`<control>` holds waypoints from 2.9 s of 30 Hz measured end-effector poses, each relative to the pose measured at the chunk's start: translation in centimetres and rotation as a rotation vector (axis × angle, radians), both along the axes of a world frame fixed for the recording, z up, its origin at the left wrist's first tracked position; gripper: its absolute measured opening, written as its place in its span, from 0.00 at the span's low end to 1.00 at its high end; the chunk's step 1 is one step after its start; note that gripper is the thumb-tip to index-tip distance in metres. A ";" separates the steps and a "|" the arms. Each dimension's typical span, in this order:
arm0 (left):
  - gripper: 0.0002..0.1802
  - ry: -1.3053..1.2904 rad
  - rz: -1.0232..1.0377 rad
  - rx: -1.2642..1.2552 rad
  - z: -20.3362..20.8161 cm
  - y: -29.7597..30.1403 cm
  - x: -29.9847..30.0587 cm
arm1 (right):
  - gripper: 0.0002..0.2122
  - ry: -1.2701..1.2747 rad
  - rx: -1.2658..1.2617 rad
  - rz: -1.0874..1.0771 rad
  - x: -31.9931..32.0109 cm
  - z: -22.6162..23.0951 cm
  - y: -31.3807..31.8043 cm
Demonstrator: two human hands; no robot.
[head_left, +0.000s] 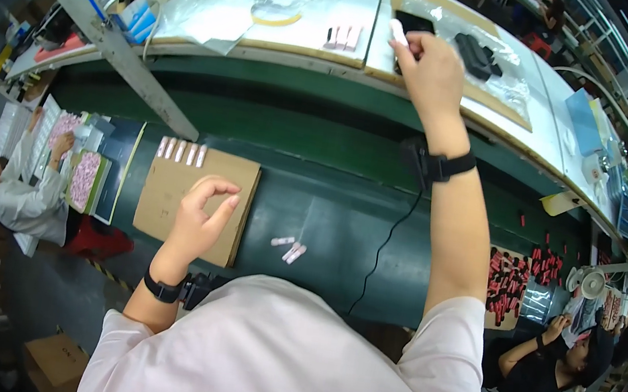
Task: The person picks up a white electronic device, presses its buttons, and places it on a cardboard sheet. After moving a box and another cardboard sheet, they pick up more devices, pressing buttons and fitting small white caps onto them before arranging them on the cardboard.
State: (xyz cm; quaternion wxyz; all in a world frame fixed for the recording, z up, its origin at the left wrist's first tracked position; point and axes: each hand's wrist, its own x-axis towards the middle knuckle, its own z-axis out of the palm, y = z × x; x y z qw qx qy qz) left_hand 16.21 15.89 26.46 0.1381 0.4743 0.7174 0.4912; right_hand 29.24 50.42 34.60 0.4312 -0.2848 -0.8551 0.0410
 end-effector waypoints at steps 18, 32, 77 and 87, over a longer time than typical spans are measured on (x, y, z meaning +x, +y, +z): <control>0.07 -0.168 0.146 -0.209 -4.2 -6.0 -2.4 | 0.03 -0.549 -0.391 0.463 2.3 -33.9 -21.0; 0.08 -0.043 -0.110 -0.102 -1.5 -8.5 -10.1 | 0.09 -0.144 -0.937 0.489 -3.9 -17.0 -26.5; 0.12 -0.262 -0.541 0.056 -4.5 -10.5 -24.8 | 0.09 0.104 -1.388 0.606 -20.3 -12.1 -35.3; 0.12 -0.240 -0.246 -0.179 -13.0 -12.3 -27.1 | 0.06 -0.157 -1.203 0.334 -24.0 -29.0 -26.1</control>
